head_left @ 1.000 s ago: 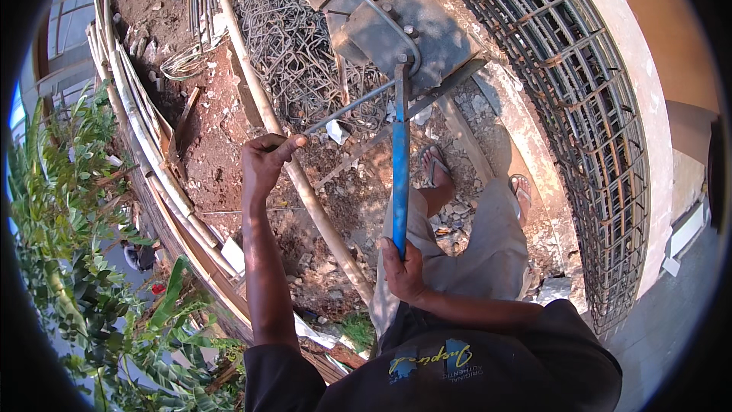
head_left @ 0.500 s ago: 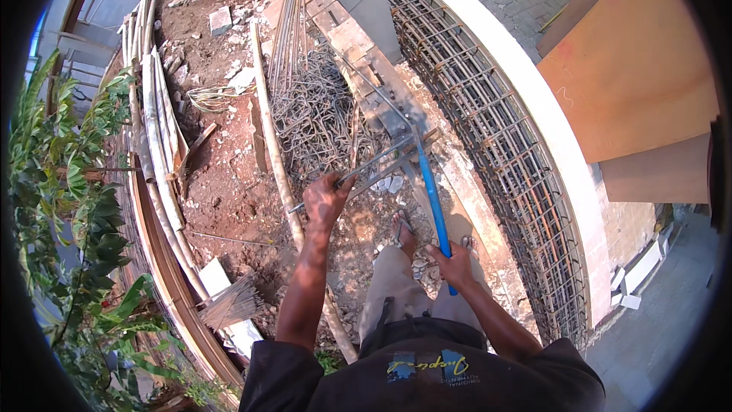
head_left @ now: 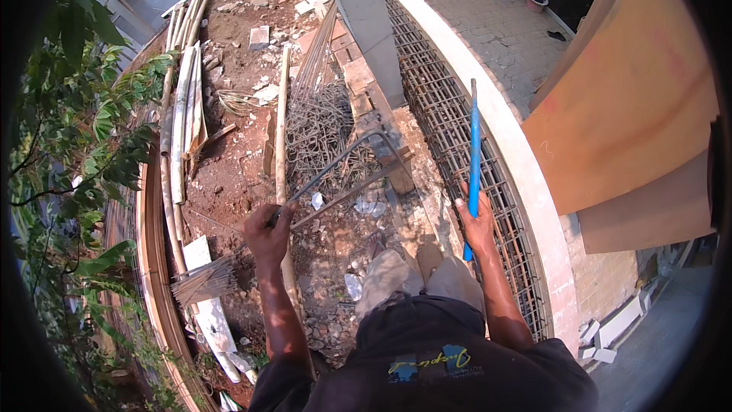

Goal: The person uses a manual rebar bender to bend short metal rods one at a time. They insert each rod into the bender, apply force with a blue lever, and release the bent piece onto the ground.

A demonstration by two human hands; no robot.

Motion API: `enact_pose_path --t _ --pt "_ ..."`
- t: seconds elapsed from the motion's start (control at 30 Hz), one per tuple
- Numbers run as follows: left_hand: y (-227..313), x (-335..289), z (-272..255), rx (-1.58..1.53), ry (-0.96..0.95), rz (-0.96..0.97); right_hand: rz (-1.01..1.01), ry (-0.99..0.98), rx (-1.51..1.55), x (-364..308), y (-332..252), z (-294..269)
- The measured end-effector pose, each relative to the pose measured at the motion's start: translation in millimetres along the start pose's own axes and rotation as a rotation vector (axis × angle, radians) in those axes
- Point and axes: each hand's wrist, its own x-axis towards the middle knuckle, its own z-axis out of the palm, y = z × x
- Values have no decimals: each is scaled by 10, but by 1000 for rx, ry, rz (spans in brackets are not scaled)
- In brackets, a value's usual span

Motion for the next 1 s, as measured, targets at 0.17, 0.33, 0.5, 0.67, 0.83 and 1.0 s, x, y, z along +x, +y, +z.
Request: enact_pose_path --t 0.17,0.33,0.5,0.67,0.83,1.0 --pt "132 -159 -66 -25 -45 -248 96 -242 271 -54 -164 76" --pt "-563 90 758 215 -292 -519 406 -120 211 -174 239 367" --pt "-1532 540 1351 218 -450 -386 522 -67 161 23 465 1082" --pt "-2387 1157 2067 194 -669 -416 648 62 88 486 587 1682" --pt "-2951 1552 2504 192 -714 -283 681 88 78 717 816 2108" --pt "-3313 1814 2882 200 -565 17 873 203 155 629 621 2547"
